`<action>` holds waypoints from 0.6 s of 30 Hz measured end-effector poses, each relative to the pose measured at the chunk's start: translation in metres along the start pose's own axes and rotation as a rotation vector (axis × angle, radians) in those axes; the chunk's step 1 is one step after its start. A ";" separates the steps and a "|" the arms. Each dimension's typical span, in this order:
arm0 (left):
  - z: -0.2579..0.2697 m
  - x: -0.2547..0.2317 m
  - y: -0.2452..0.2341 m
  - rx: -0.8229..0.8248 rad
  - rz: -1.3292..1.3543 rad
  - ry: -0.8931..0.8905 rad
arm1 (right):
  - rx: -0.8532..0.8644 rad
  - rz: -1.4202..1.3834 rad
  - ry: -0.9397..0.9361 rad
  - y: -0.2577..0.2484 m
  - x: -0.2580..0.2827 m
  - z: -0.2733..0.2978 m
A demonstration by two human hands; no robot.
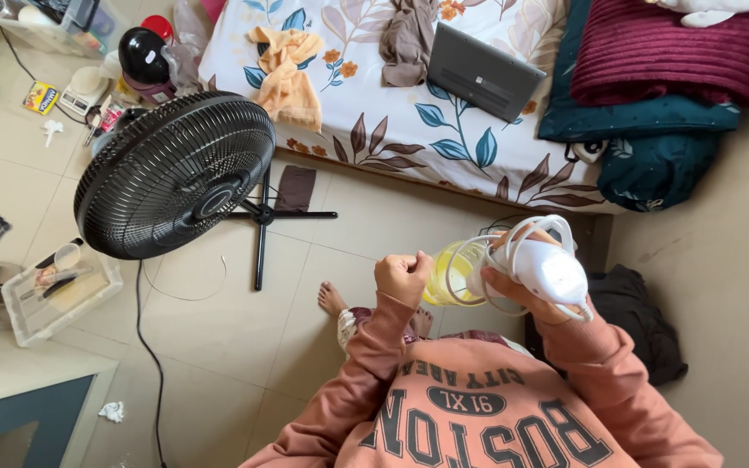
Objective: The person uses a hand mixer to beat eggs in a glass bowl, then places the bowl on a digital scale. They open a packet of instant noodles and add the contents to the bowl, followed by stirring the mixture with a spoon.
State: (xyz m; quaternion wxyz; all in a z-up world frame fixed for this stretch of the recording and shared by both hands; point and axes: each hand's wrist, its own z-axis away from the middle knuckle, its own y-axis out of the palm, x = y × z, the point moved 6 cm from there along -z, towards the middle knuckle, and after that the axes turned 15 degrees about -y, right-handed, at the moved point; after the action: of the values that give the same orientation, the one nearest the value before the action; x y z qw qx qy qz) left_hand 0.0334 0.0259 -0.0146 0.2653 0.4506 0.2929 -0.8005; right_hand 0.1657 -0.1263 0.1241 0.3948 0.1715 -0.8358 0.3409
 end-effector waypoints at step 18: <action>-0.011 0.010 0.003 0.036 0.064 -0.009 | 0.164 0.065 -0.297 0.033 0.006 -0.006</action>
State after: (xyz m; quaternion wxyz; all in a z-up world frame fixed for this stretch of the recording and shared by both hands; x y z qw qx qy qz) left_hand 0.0372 0.0298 -0.0293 0.2840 0.4608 0.2625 -0.7988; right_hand 0.1465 -0.0987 0.1173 0.2405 0.2242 -0.8594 0.3915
